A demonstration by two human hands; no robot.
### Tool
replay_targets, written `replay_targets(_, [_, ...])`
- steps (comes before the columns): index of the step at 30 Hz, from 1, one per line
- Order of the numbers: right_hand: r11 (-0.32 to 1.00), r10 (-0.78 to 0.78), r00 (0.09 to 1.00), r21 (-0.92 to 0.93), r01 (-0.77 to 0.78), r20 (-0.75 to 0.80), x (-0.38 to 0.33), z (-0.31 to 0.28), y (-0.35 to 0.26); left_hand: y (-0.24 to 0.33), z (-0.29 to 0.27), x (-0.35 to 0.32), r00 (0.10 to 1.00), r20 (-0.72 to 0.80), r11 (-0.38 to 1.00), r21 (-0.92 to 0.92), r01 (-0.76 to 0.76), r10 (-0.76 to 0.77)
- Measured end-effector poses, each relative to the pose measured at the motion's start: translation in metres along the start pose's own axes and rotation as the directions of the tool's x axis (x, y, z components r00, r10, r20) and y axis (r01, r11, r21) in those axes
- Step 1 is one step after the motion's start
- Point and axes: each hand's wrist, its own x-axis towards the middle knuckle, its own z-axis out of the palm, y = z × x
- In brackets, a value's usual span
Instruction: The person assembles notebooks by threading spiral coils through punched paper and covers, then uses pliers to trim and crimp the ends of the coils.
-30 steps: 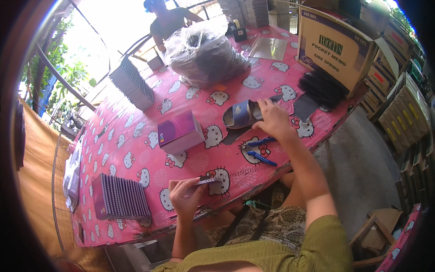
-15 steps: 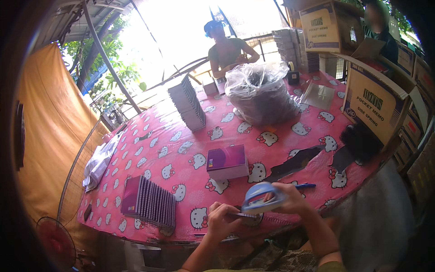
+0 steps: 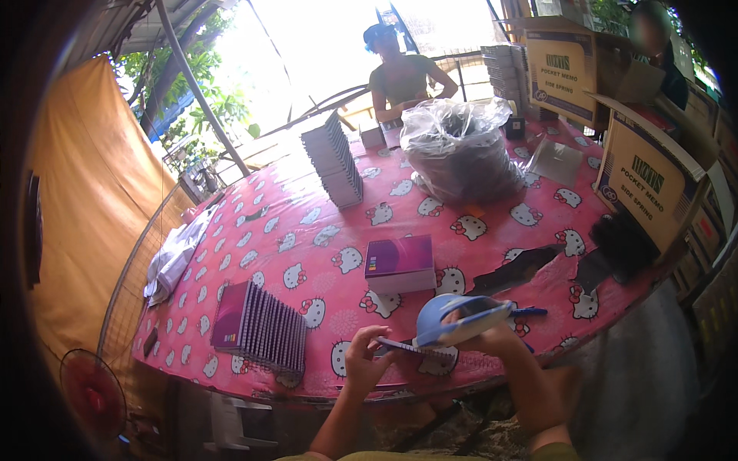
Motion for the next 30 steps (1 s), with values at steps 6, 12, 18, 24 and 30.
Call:
replay_targets(6, [0.977,-0.055,0.998,0.205,0.048,0.026,0.004,0.006,0.012,-0.02,-0.007,-0.014,0.967,-0.048,0.895,-0.394,0.211,-0.249])
replay_targets(12, [0.992,-0.077,0.995,0.109,0.069,0.071,0.023,0.015,-0.002,-0.021,-0.021,-0.02,0.96,-0.092,0.938,-0.256,0.235,-0.266])
replay_targets(18, [0.951,-0.152,0.967,-0.298,0.086,-0.206,0.023,0.008,0.012,-0.02,-0.028,-0.018,0.977,-0.079,0.957,-0.23,0.175,-0.198])
replay_targets(24, [0.488,-0.256,0.679,-0.698,-0.524,-0.688,-0.004,-0.112,0.065,-0.011,-0.015,-0.008,0.972,0.079,0.8,-0.555,0.227,-0.221])
replay_targets(30, [0.493,-0.241,0.857,-0.818,-0.297,-0.456,-0.043,-0.088,0.055,0.038,-0.007,-0.003,0.908,-0.306,0.953,-0.015,-0.304,0.285])
